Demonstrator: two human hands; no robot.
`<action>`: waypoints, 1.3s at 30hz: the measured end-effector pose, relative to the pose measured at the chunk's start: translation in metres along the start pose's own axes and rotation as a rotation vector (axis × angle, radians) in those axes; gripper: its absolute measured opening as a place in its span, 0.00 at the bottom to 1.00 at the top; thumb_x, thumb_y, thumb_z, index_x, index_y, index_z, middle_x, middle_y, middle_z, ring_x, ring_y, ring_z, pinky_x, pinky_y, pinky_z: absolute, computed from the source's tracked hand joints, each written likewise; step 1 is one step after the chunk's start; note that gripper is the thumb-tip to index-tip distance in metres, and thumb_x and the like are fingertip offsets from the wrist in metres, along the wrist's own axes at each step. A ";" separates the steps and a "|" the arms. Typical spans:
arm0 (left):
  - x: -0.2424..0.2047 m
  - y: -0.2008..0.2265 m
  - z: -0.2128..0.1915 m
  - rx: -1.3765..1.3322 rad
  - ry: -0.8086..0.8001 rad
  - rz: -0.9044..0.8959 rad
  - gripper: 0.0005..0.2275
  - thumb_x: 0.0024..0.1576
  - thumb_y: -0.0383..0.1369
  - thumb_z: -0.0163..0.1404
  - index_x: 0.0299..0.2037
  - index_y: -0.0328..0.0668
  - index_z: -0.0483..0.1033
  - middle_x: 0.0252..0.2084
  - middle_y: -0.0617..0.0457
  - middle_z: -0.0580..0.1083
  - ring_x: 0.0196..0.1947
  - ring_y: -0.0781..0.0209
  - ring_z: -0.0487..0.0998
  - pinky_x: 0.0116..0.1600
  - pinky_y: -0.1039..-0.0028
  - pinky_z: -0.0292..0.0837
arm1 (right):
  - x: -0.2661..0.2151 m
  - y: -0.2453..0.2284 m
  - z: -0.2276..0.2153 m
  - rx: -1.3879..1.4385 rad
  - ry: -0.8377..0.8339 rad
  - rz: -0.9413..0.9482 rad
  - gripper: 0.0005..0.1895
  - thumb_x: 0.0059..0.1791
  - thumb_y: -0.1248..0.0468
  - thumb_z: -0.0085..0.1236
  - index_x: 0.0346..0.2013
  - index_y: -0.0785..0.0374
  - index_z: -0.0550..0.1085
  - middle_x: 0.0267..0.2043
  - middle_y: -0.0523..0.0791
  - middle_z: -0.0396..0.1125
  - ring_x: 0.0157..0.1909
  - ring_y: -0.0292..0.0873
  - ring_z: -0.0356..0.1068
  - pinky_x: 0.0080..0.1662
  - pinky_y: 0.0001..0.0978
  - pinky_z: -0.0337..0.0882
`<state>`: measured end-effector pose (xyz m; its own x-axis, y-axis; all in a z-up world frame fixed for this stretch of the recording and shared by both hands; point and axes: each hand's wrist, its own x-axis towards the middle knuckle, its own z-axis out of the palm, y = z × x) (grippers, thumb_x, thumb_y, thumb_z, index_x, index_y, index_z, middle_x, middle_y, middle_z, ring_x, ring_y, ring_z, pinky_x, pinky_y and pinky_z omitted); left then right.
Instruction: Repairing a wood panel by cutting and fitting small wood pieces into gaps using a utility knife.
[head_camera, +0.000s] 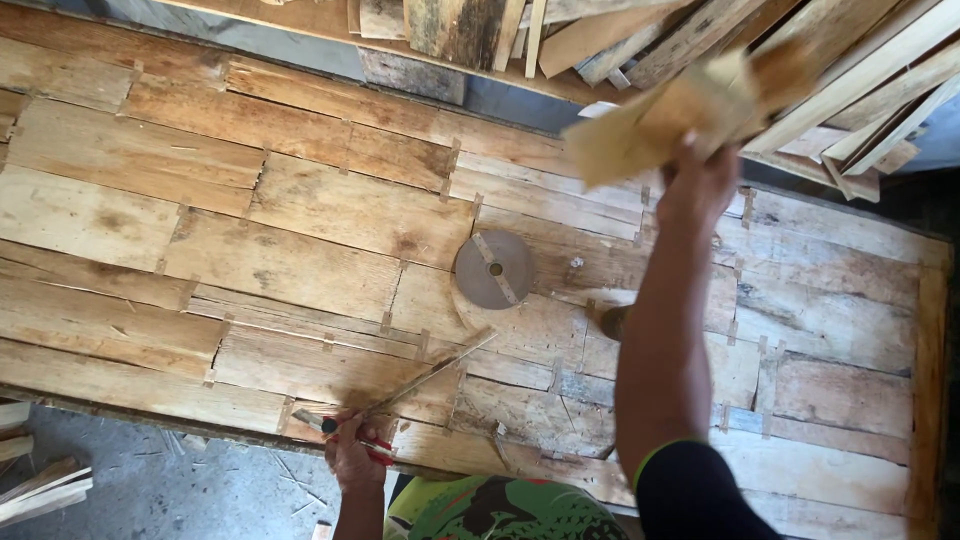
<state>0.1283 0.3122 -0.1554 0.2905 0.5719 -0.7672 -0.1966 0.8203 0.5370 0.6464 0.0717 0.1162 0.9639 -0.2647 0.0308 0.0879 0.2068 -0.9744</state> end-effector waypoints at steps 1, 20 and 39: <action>-0.002 0.002 0.005 0.000 0.005 -0.013 0.07 0.53 0.21 0.52 0.38 0.45 0.75 0.29 0.59 0.73 0.20 0.67 0.68 0.27 0.78 0.67 | 0.016 -0.016 0.006 -0.064 -0.139 -0.218 0.20 0.52 0.74 0.58 0.58 0.67 0.66 0.54 0.49 0.71 0.53 0.47 0.77 0.52 0.39 0.86; 0.005 -0.003 -0.008 0.031 0.081 -0.075 0.07 0.54 0.23 0.52 0.41 0.41 0.77 0.29 0.57 0.73 0.20 0.67 0.68 0.27 0.74 0.68 | 0.181 0.036 -0.006 -0.238 -0.509 -0.272 0.23 0.53 0.85 0.53 0.59 0.64 0.71 0.60 0.46 0.72 0.61 0.42 0.73 0.64 0.36 0.76; 0.004 -0.003 -0.003 0.043 0.110 -0.026 0.07 0.54 0.21 0.52 0.40 0.42 0.76 0.31 0.56 0.74 0.21 0.67 0.68 0.27 0.75 0.66 | 0.216 0.065 -0.018 -1.516 -0.111 -0.221 0.22 0.43 0.58 0.74 0.46 0.62 0.73 0.46 0.46 0.70 0.45 0.43 0.70 0.47 0.37 0.75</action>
<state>0.1271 0.3115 -0.1610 0.1895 0.5493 -0.8139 -0.1494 0.8354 0.5290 0.8557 0.0112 0.0560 0.9858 -0.0766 0.1492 -0.0375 -0.9677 -0.2492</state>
